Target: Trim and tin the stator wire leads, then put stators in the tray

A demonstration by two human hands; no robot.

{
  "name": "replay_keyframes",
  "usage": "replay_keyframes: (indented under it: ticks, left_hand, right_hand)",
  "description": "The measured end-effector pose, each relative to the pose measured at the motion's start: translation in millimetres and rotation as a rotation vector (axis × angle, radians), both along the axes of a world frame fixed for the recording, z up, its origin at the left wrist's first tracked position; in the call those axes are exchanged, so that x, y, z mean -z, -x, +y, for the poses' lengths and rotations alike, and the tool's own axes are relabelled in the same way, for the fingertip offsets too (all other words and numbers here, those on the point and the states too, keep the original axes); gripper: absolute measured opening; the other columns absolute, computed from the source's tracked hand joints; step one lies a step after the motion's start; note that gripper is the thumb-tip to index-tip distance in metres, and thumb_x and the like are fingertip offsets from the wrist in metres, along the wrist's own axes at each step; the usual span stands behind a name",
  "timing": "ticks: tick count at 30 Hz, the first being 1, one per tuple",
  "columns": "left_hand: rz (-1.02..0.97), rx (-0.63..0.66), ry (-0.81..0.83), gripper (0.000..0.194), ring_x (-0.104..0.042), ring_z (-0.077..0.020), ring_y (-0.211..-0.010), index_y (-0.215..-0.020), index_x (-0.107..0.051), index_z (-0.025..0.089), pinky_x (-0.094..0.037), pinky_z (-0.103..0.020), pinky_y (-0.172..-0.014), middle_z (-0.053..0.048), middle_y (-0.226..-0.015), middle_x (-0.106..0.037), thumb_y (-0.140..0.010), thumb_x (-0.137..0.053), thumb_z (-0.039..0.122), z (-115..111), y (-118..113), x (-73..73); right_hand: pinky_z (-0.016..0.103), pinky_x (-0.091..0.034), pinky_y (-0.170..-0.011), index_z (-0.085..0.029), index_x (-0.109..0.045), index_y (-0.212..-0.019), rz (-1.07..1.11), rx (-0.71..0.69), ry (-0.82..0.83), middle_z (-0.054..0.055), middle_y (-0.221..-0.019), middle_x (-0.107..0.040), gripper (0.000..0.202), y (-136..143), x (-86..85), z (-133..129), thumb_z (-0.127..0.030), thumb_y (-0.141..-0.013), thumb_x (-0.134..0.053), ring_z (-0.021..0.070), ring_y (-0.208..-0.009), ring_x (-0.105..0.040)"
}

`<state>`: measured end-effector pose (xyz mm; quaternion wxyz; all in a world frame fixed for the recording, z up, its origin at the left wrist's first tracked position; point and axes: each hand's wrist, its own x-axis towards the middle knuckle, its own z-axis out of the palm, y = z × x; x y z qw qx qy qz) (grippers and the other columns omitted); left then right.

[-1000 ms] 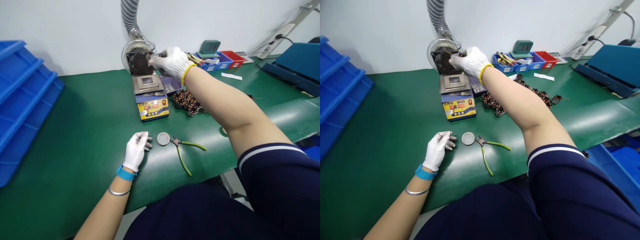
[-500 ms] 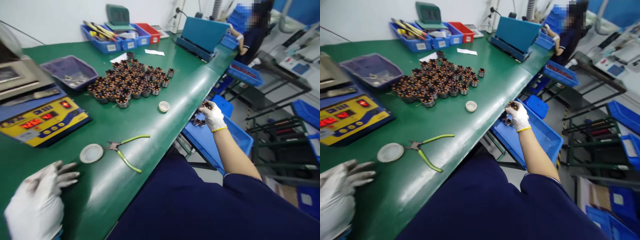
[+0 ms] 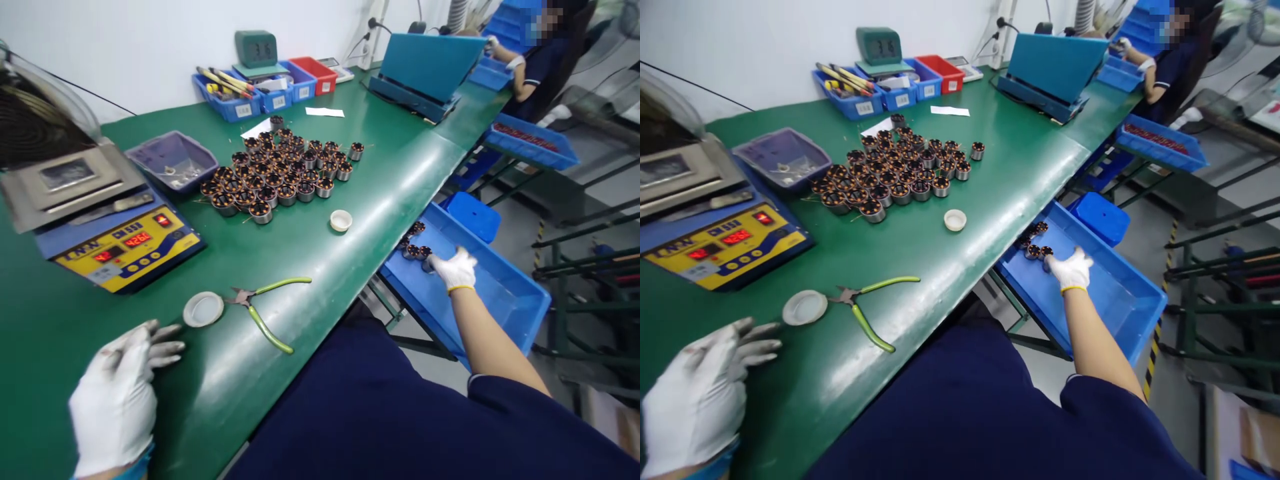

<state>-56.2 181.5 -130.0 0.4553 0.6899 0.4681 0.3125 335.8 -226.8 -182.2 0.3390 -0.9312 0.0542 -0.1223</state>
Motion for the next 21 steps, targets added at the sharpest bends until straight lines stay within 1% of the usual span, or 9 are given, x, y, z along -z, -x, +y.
replay_keyframes:
  ticks: [3,6,8,10,12,15,18,20,21]
  left_hand:
    - [-0.062,-0.069,0.132,0.034,-0.071,-0.0211,-0.068,-0.099,-0.069,0.02,-0.057,-0.03,-0.06,-0.002,-0.083,-0.074,-0.077,-0.075,0.045,0.5,-1.0,-2.8]
    - [-0.059,-0.073,0.114,0.037,-0.071,-0.0216,-0.066,-0.098,-0.069,0.019,-0.057,-0.03,-0.06,-0.003,-0.082,-0.075,-0.076,-0.075,0.048,0.7,-1.7,-6.1]
    - [-0.062,-0.077,0.108,0.038,-0.071,-0.0212,-0.066,-0.097,-0.069,0.018,-0.057,-0.03,-0.059,-0.004,-0.083,-0.075,-0.076,-0.075,0.049,-0.4,-1.7,-8.5]
    - [-0.064,-0.079,0.118,0.039,-0.071,-0.0205,-0.066,-0.097,-0.069,0.017,-0.058,-0.029,-0.06,-0.004,-0.083,-0.075,-0.077,-0.075,0.05,-1.9,-1.5,-10.4]
    - [-0.078,-0.077,0.138,0.04,-0.071,-0.0194,-0.067,-0.099,-0.069,0.016,-0.058,-0.028,-0.061,-0.005,-0.084,-0.075,-0.079,-0.076,0.051,-2.8,-1.3,-11.0]
    - [-0.108,-0.075,0.151,0.04,-0.071,-0.0184,-0.068,-0.101,-0.069,0.015,-0.057,-0.027,-0.061,-0.006,-0.087,-0.075,-0.081,-0.076,0.049,-3.6,-1.7,-10.6]
    - [-0.19,-0.127,0.089,0.033,-0.069,-0.0174,-0.066,-0.097,-0.068,0.016,-0.056,-0.026,-0.058,-0.005,-0.086,-0.074,-0.084,-0.076,0.045,-7.2,-1.1,-13.2]
    - [-0.319,-0.176,0.047,0.028,-0.068,-0.0157,-0.063,-0.093,-0.067,0.018,-0.053,-0.024,-0.054,-0.004,-0.083,-0.074,-0.085,-0.076,0.043,-13.3,1.3,-19.0]
    - [-0.395,-0.169,0.065,0.028,-0.067,-0.015,-0.061,-0.092,-0.068,0.018,-0.051,-0.023,-0.051,-0.004,-0.082,-0.074,-0.085,-0.077,0.044,-17.6,3.2,-23.0]
  right_hand:
    - [0.047,-0.038,-0.118,-0.015,-0.048,-0.146,-0.157,-0.123,0.066,0.023,-0.15,-0.044,0.082,-11.5,-27.0,55.2,-0.037,-0.072,-0.075,0.0379,-0.14,-0.046]
    - [0.05,-0.035,-0.122,-0.017,-0.056,-0.141,-0.306,-0.529,0.152,0.017,-0.154,-0.045,0.08,-19.1,-53.9,139.3,-0.042,-0.067,-0.078,0.0364,-0.144,-0.041]
    - [0.055,-0.037,-0.118,-0.015,-0.058,-0.139,-0.367,-0.82,0.333,0.02,-0.159,-0.04,0.073,-23.6,-69.3,197.8,-0.045,-0.075,-0.075,0.0392,-0.144,-0.039]
    - [0.055,-0.04,-0.114,-0.014,-0.064,-0.134,-0.288,-0.875,0.519,0.019,-0.158,-0.04,0.059,-27.3,-80.3,245.3,-0.042,-0.082,-0.069,0.04,-0.14,-0.042]
    - [0.054,-0.043,-0.11,-0.012,-0.069,-0.126,-0.195,-0.856,0.633,0.019,-0.151,-0.048,0.045,-29.5,-86.0,274.3,-0.037,-0.088,-0.063,0.0397,-0.133,-0.047]
    - [0.053,-0.047,-0.104,-0.009,-0.073,-0.117,-0.141,-0.823,0.677,0.022,-0.139,-0.056,0.038,-27.8,-87.6,280.4,-0.031,-0.092,-0.058,0.0387,-0.124,-0.052]
    - [0.053,-0.049,-0.104,-0.013,-0.076,-0.113,-0.135,-0.785,0.633,0.018,-0.143,-0.055,0.033,-10.4,-90.4,256.3,-0.032,-0.089,-0.063,0.039,-0.127,-0.052]
    - [0.052,-0.049,-0.108,-0.018,-0.077,-0.104,-0.147,-0.88,0.489,0.012,-0.147,-0.055,0.026,15.4,-95.3,238.0,-0.032,-0.083,-0.07,0.0375,-0.131,-0.053]
    - [0.051,-0.049,-0.109,-0.019,-0.077,-0.099,-0.154,-1.004,0.383,0.01,-0.148,-0.055,0.023,32.3,-98.5,231.6,-0.032,-0.08,-0.074,0.0359,-0.133,-0.054]
